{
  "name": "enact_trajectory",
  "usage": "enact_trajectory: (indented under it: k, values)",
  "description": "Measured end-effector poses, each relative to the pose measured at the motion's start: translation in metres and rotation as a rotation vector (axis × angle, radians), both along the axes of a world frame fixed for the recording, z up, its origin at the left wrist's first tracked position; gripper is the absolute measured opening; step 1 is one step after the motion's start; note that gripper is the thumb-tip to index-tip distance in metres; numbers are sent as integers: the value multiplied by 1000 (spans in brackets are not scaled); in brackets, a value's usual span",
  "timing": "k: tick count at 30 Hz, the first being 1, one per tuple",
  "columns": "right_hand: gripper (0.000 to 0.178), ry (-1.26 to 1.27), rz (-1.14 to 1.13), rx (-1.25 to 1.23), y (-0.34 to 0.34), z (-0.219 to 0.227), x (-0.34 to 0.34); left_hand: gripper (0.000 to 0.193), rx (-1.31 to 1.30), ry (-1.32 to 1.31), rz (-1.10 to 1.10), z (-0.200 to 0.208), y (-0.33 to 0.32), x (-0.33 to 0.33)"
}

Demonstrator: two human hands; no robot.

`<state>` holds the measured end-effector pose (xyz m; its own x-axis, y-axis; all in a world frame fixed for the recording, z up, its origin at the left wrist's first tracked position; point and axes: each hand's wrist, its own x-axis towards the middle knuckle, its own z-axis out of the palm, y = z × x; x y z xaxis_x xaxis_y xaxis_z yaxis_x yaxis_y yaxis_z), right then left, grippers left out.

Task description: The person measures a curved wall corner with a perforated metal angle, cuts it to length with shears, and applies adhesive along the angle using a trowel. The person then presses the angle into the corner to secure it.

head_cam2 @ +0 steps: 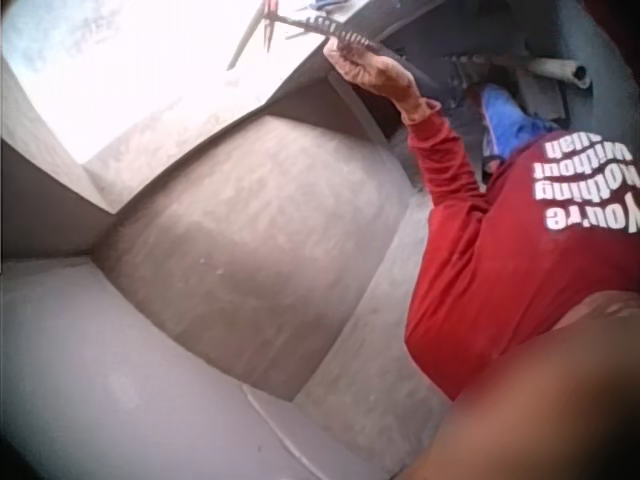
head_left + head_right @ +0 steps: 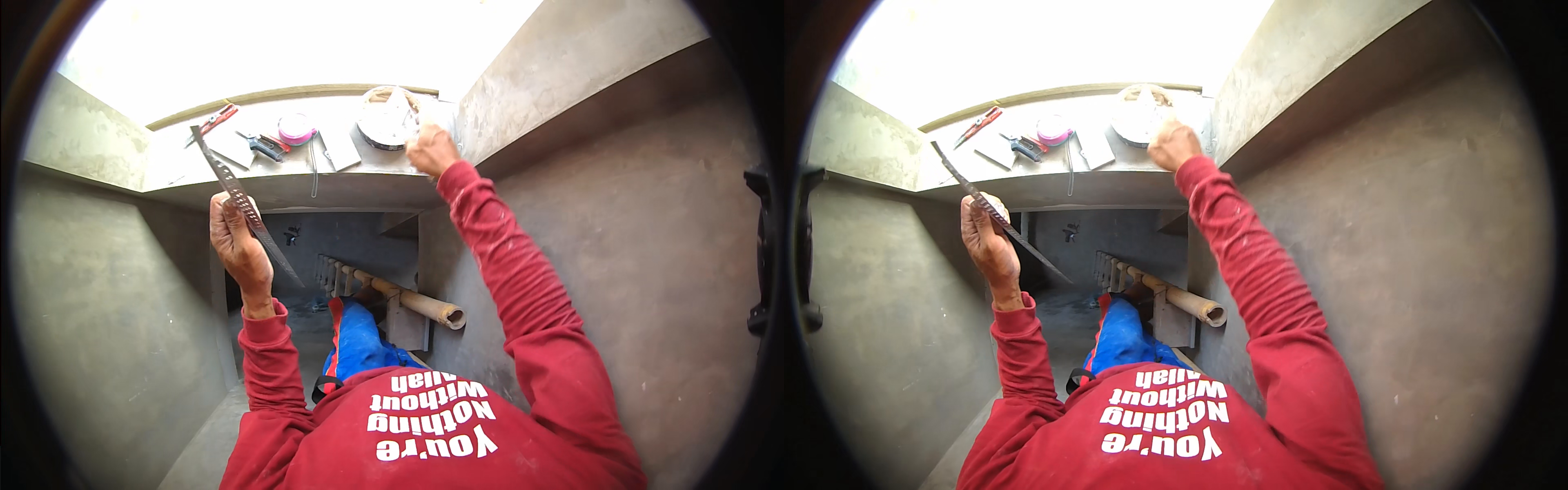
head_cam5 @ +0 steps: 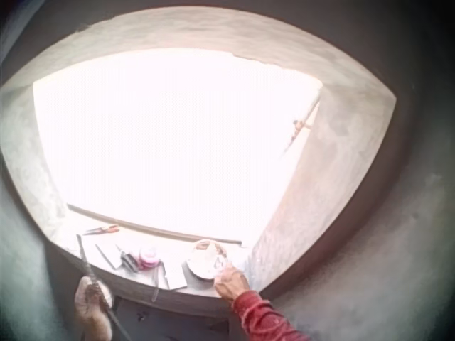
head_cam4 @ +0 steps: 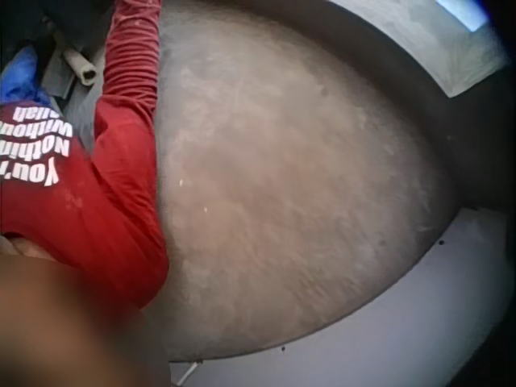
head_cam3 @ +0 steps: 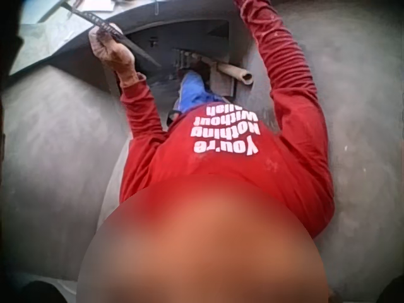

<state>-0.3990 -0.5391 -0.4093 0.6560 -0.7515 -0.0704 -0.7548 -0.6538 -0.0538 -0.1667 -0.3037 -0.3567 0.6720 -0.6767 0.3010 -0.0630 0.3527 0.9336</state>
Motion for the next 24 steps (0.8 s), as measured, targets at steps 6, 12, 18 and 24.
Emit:
enact_trajectory:
  k: [6,12,18,24]
  values:
    - [31,-3,-475,202,-59,-3,-8,42,62,-172,126,-17,-5,-10]
    - [37,137,-421,230,-57,-5,10,43,88,-276,181,-24,7,-6]
    - [39,88,-332,226,-55,-8,9,46,172,-337,203,-33,23,-1]
    - [37,-13,-366,543,-77,-17,7,48,197,-393,202,-35,29,-5]
